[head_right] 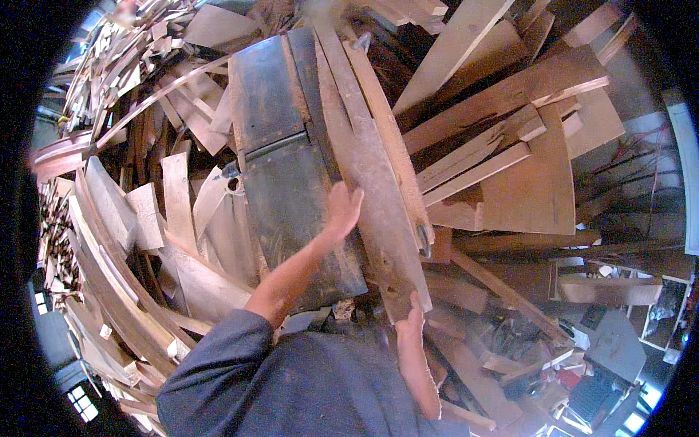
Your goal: The person selects a piece of wood from a pile and uses a cordless drill to make a hole in it. They then move to a table saw and cut several pieces of wood, including a long plank and smaller offcuts. The person also uses a tape measure to measure a piece of wood.
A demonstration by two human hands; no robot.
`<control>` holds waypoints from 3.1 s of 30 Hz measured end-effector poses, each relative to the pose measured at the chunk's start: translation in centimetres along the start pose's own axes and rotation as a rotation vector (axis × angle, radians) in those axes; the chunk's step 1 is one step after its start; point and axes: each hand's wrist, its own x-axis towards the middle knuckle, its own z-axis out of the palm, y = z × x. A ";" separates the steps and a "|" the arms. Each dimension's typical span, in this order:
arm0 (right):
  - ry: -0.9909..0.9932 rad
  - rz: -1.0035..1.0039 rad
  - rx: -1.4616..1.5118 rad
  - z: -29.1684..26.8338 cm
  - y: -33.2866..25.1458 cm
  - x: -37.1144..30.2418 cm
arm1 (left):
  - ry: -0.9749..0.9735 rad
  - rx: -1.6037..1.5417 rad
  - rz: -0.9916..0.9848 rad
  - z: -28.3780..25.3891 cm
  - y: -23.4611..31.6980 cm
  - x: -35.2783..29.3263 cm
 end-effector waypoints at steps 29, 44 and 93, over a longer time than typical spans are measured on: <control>-0.093 0.021 0.000 4.0 -0.4 -0.7 | 0.069 -0.156 0.019 0.1 -0.1 -0.7; -0.108 0.007 0.019 5.0 -0.2 -0.3 | 0.103 -0.222 0.074 0.4 -0.8 1.0; -0.054 0.063 0.000 9.5 0.3 1.8 | 0.113 -0.155 0.102 -0.3 -2.0 6.1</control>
